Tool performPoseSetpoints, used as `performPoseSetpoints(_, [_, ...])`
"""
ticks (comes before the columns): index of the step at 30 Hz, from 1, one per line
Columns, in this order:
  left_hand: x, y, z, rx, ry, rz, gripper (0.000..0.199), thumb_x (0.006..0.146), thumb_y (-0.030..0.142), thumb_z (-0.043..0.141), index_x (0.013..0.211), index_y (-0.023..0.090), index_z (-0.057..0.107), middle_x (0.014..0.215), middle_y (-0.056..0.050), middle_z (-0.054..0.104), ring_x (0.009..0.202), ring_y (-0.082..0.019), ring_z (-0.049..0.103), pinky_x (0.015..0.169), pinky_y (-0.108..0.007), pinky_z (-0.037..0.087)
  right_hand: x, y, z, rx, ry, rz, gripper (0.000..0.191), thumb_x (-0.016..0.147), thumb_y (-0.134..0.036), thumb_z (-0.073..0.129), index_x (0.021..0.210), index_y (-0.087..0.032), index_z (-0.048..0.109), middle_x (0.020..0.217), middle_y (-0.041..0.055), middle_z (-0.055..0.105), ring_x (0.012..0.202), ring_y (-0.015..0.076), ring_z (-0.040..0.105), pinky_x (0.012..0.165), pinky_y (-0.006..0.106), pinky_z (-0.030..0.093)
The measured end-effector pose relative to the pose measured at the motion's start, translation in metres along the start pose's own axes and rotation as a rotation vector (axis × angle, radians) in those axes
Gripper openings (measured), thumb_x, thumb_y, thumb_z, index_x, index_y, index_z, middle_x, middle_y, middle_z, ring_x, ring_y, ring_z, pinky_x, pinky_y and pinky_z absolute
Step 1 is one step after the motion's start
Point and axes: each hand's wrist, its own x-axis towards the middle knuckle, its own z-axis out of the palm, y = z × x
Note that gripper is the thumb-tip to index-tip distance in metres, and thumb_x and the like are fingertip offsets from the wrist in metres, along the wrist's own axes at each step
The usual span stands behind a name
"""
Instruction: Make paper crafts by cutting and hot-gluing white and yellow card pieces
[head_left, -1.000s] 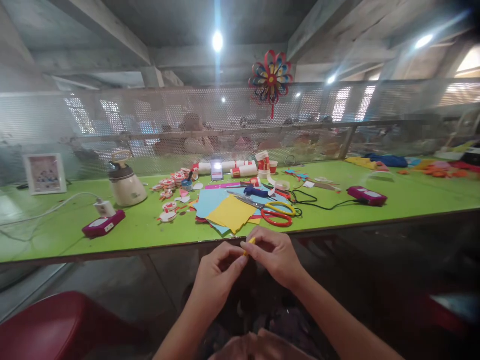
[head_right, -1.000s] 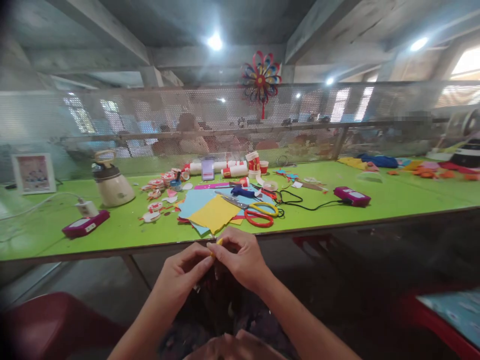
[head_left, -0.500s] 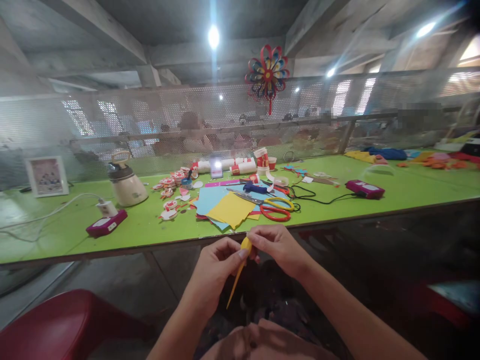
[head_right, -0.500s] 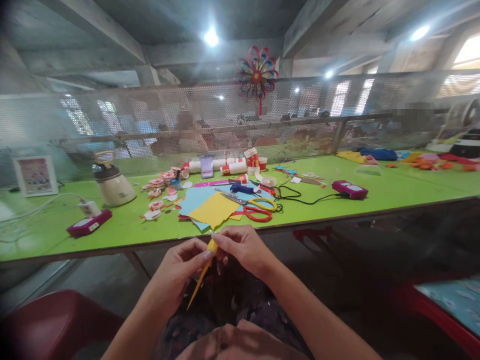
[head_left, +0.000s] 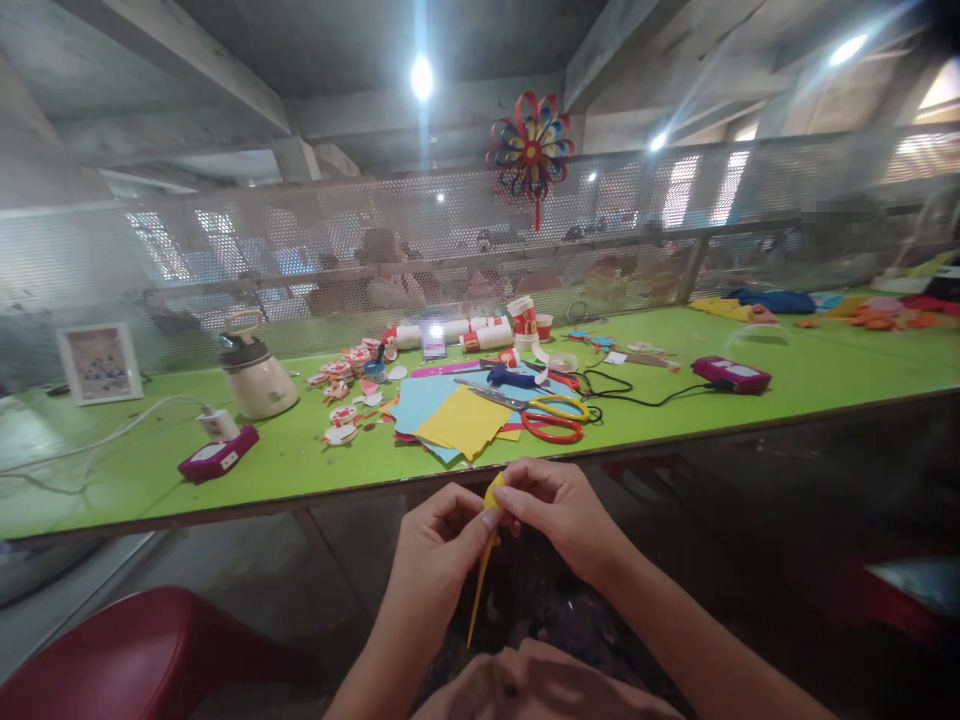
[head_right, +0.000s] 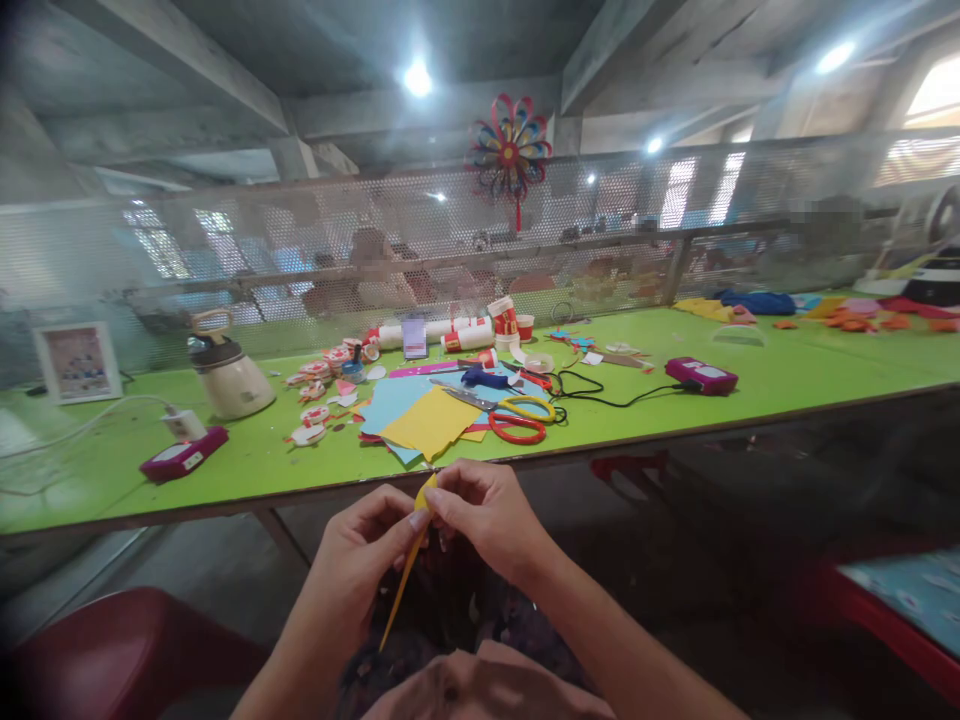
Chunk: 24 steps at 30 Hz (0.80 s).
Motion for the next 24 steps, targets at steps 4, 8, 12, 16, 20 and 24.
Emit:
performPoseSetpoints(4, [-0.002, -0.002, 0.002, 0.0, 0.028, -0.01, 0.024, 0.067, 0.036, 0.072, 0.063, 0.015, 0.061, 0.05, 0.003, 0.055, 0.047, -0.007, 0.042, 0.045, -0.018, 0.028, 0.001, 0.004, 0.0, 0.024, 0.053, 0.023, 0.017, 0.072, -0.03, 0.068, 0.068, -0.015, 0.062, 0.057, -0.0038, 0.056, 0.048, 0.0081, 0.047, 0.049, 0.022, 0.039])
performPoseSetpoints(8, [-0.003, -0.005, 0.004, -0.05, 0.026, -0.084, 0.026, 0.065, 0.036, 0.072, 0.063, 0.015, 0.057, 0.049, 0.002, 0.058, 0.043, -0.006, 0.04, 0.044, -0.018, 0.026, 0.003, 0.01, -0.002, 0.033, 0.089, 0.018, 0.015, 0.073, -0.029, 0.068, 0.07, -0.014, 0.064, 0.057, -0.0032, 0.056, 0.048, 0.0083, 0.047, 0.049, 0.022, 0.038])
performPoseSetpoints(12, [-0.003, -0.007, 0.005, -0.088, 0.0, -0.116, 0.026, 0.064, 0.035, 0.072, 0.063, 0.015, 0.057, 0.048, 0.003, 0.057, 0.042, -0.005, 0.038, 0.043, -0.017, 0.025, 0.005, 0.015, -0.004, 0.062, 0.086, 0.019, 0.015, 0.074, -0.029, 0.068, 0.071, -0.014, 0.065, 0.058, -0.003, 0.057, 0.048, 0.0083, 0.047, 0.049, 0.023, 0.037])
performPoseSetpoints(16, [-0.007, -0.014, 0.001, -0.093, -0.03, -0.14, 0.026, 0.062, 0.032, 0.074, 0.061, 0.014, 0.056, 0.049, 0.003, 0.057, 0.042, -0.005, 0.04, 0.043, -0.017, 0.027, 0.008, 0.02, -0.008, 0.085, 0.11, 0.027, 0.015, 0.074, -0.029, 0.068, 0.072, -0.014, 0.065, 0.054, -0.0036, 0.056, 0.048, 0.0084, 0.047, 0.049, 0.022, 0.037])
performPoseSetpoints(20, [-0.016, -0.025, -0.008, -0.035, -0.062, -0.194, 0.026, 0.064, 0.032, 0.073, 0.06, 0.013, 0.056, 0.048, 0.002, 0.058, 0.041, -0.005, 0.041, 0.043, -0.017, 0.029, 0.013, 0.026, -0.011, 0.119, 0.122, 0.002, 0.016, 0.074, -0.029, 0.069, 0.07, -0.014, 0.065, 0.056, -0.0031, 0.056, 0.048, 0.0079, 0.046, 0.048, 0.022, 0.037])
performPoseSetpoints(24, [-0.023, -0.035, -0.017, 0.022, -0.092, -0.245, 0.025, 0.066, 0.033, 0.072, 0.062, 0.014, 0.056, 0.051, 0.0, 0.06, 0.043, -0.007, 0.045, 0.044, -0.018, 0.033, 0.016, 0.032, -0.012, 0.169, 0.136, 0.001, 0.014, 0.073, -0.028, 0.071, 0.07, -0.015, 0.065, 0.058, -0.0025, 0.058, 0.048, 0.0082, 0.046, 0.048, 0.022, 0.037])
